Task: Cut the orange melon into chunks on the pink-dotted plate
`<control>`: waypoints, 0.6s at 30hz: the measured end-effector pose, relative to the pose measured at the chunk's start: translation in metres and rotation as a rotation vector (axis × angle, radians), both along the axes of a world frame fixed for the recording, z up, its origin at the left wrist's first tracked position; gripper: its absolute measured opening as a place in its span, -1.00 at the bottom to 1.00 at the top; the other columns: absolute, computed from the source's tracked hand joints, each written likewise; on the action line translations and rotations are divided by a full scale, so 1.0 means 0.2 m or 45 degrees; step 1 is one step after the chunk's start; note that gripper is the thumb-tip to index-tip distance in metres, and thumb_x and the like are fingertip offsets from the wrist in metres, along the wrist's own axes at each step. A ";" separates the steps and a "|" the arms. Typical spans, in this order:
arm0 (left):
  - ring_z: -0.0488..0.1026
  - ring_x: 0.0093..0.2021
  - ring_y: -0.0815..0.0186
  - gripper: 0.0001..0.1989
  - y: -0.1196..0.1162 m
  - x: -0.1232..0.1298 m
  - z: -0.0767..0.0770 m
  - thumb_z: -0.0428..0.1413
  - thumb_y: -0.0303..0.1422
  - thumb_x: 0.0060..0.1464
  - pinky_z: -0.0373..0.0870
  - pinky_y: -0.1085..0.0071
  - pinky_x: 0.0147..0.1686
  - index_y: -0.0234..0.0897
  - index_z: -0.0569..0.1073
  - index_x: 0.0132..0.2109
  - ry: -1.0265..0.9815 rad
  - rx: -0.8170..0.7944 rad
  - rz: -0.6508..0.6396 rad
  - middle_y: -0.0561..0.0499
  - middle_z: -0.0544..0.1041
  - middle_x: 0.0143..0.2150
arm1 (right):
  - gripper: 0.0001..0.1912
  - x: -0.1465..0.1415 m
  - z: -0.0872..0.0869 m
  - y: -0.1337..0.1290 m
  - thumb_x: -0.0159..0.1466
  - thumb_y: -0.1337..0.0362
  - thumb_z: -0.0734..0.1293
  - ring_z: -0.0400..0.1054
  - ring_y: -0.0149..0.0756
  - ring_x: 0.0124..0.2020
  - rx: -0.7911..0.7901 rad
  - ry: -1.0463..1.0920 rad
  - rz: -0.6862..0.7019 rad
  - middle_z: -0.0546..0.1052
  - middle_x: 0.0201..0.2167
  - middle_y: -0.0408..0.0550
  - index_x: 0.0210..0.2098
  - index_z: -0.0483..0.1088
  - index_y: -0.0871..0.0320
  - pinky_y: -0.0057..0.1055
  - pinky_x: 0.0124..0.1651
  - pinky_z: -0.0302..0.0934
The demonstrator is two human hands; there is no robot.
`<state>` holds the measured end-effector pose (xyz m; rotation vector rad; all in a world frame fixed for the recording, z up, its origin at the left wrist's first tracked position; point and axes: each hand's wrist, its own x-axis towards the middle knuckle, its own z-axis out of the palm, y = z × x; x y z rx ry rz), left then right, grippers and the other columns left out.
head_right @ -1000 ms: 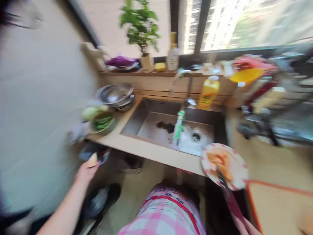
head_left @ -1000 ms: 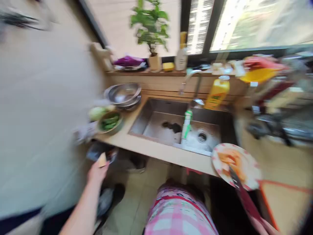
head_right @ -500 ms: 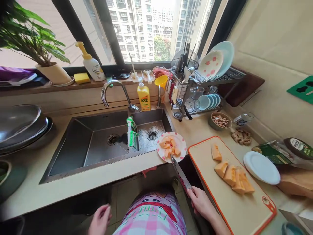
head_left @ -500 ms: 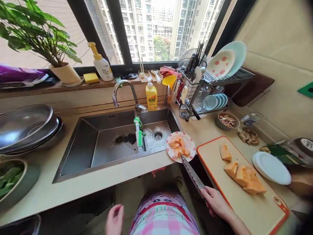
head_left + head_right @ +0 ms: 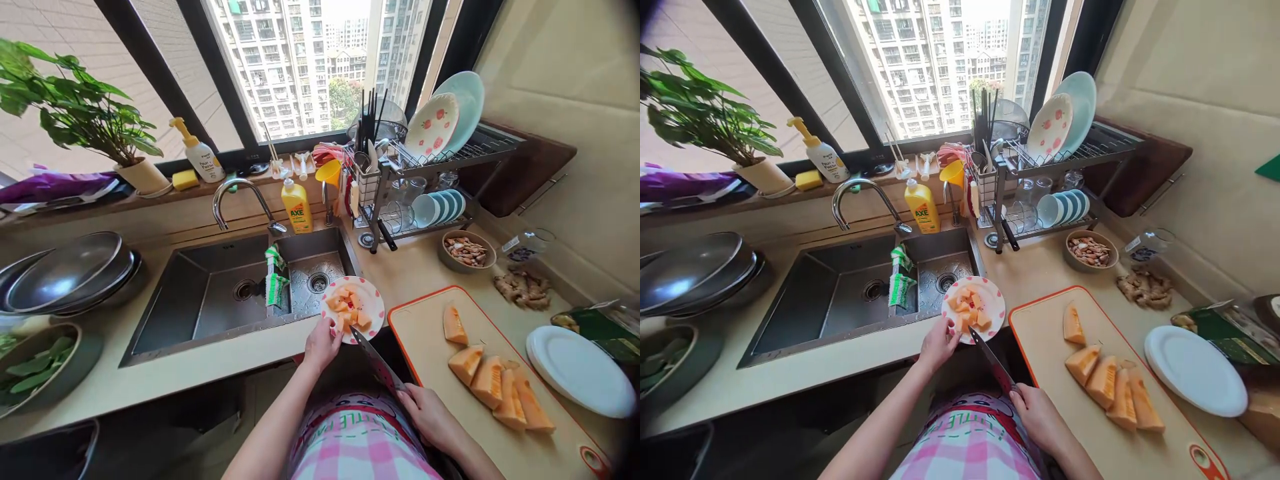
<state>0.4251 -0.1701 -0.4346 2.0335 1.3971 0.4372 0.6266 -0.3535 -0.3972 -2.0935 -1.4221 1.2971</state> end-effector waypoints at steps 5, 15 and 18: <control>0.33 -0.42 0.31 -0.89 0.00 0.06 0.01 0.02 -0.30 0.03 0.12 0.43 -0.44 -0.23 0.30 -0.31 0.167 -0.063 0.113 0.02 0.40 -0.40 | -0.61 0.07 -0.02 0.01 0.31 0.10 0.03 0.32 -0.32 -0.44 -0.010 0.070 0.127 0.48 -0.49 -0.09 -0.51 0.27 0.14 -0.46 -0.39 0.06; 0.23 -0.54 0.41 -0.75 0.08 -0.04 0.12 0.08 -0.18 -0.09 0.19 0.47 -0.49 -0.30 0.30 -0.42 -0.473 -0.685 0.463 0.10 0.29 -0.55 | -0.64 0.06 -0.08 0.15 0.32 0.14 0.04 0.34 -0.32 -0.43 0.035 -0.037 0.144 0.49 -0.47 -0.08 -0.45 0.32 0.14 -0.45 -0.39 0.02; 0.27 -0.51 0.41 -0.66 0.03 -0.04 0.33 0.16 -0.12 -0.15 0.25 0.47 -0.47 -0.31 0.36 -0.33 -0.928 -0.839 0.391 0.10 0.31 -0.52 | -0.64 0.03 -0.09 0.15 0.32 0.16 0.05 0.37 -0.32 -0.41 0.015 -0.084 0.113 0.51 -0.45 -0.06 -0.43 0.36 0.14 -0.45 -0.37 0.04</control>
